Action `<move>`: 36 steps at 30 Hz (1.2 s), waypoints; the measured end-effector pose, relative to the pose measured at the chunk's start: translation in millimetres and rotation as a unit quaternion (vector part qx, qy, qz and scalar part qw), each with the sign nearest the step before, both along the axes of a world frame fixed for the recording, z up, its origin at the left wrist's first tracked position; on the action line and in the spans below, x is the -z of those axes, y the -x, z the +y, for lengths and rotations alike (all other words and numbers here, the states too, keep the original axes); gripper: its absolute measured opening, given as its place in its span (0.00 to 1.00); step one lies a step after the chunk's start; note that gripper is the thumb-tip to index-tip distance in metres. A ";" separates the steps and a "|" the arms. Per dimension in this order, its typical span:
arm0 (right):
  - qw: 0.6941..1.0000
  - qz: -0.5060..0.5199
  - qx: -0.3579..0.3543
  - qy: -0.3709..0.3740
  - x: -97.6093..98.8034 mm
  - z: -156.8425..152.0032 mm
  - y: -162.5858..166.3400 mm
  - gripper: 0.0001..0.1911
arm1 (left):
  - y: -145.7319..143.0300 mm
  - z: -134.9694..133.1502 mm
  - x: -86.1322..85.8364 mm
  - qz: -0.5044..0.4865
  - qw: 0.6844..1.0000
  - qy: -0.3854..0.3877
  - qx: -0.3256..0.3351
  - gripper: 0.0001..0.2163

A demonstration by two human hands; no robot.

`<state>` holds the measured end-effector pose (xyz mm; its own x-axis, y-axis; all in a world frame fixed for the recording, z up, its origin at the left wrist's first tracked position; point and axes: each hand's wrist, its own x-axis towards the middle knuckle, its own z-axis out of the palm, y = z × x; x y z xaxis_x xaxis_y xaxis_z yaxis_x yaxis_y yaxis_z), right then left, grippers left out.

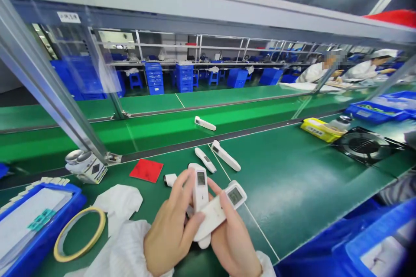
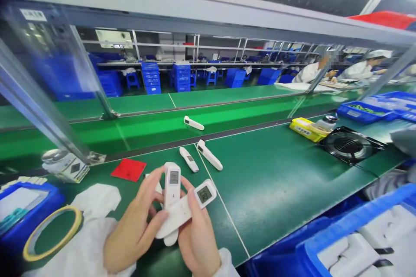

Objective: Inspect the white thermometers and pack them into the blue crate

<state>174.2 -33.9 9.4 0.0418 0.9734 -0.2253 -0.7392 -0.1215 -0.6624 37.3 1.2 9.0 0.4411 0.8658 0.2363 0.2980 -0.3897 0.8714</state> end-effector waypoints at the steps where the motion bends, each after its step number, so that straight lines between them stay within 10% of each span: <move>1: 1.000 -0.008 -0.003 0.001 -0.1 -2.6 1.1 0.25 | -2.2 -2.4 3.0 -0.032 0.997 0.047 -0.045 0.33; 8: 0.987 -0.152 -0.041 0.017 0.2 -10.0 10.5 0.21 | -2.6 -5.0 10.2 -0.212 0.897 0.388 -0.011 0.25; 14: 0.950 -0.306 -0.043 -0.043 -10.9 -8.4 1.3 0.17 | 23.8 -1.7 0.5 -0.230 0.936 0.263 0.040 0.10; 26: 0.868 -0.466 -0.113 -0.130 -26.6 -6.2 -1.5 0.15 | 51.4 -1.4 -3.2 -0.104 0.987 0.083 0.085 0.17; 31: 0.874 -0.460 -0.068 -0.139 -21.4 -3.9 -7.2 0.12 | 53.8 -0.1 -4.8 -0.122 0.980 0.154 0.033 0.12; 36: 0.963 -0.253 -0.058 -0.071 -7.4 -3.1 7.4 0.18 | 45.5 -1.8 -1.4 -0.267 0.886 0.374 -0.054 0.14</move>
